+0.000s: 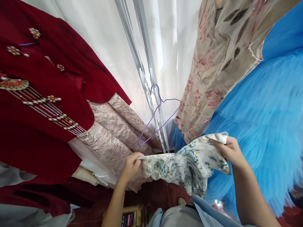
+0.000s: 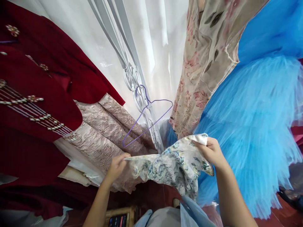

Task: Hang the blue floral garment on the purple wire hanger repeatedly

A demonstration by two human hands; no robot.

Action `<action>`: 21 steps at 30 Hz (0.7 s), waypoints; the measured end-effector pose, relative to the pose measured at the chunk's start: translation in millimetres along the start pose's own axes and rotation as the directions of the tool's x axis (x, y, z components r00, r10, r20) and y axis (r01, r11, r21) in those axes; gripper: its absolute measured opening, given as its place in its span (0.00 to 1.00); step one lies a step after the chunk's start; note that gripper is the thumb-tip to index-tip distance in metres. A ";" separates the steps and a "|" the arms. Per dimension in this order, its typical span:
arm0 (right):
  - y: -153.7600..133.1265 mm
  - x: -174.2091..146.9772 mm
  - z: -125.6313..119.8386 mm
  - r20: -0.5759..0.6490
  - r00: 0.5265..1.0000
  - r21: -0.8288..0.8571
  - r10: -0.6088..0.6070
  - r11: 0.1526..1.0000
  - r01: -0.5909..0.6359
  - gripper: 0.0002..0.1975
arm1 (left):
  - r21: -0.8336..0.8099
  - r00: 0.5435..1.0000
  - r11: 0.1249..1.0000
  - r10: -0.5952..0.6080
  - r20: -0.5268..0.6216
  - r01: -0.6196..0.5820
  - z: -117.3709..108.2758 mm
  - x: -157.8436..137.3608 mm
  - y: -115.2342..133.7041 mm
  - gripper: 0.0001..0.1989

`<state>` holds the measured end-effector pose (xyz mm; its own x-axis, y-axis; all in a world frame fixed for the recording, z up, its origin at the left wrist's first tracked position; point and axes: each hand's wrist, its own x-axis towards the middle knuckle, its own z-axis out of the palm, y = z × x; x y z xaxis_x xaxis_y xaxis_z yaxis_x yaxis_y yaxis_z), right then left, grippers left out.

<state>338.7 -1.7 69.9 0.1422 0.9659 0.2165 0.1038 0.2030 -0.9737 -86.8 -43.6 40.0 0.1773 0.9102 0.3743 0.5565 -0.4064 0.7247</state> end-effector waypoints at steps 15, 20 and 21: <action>24.9 -52.1 23.9 -0.213 0.962 0.118 0.173 0.982 -0.150 0.18 | -0.616 0.994 0.780 0.096 -0.060 -0.112 -20.6 79.2 50.0 0.30; 37.5 -65.8 22.1 -0.059 0.966 0.114 0.251 0.963 -0.243 0.19 | -0.811 0.980 0.570 0.201 -0.016 -0.130 -26.7 69.9 53.3 0.19; 37.6 -64.9 21.7 -0.056 0.968 0.118 0.246 0.964 -0.239 0.19 | -0.831 0.988 0.548 0.155 -0.013 -0.097 -25.9 72.6 55.9 0.16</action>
<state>312.0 -53.2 17.7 0.2180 0.9756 -0.0265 -0.0499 -0.0159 -0.9986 -63.9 -2.3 122.7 0.2506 0.8353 0.4893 -0.3867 -0.3770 0.8416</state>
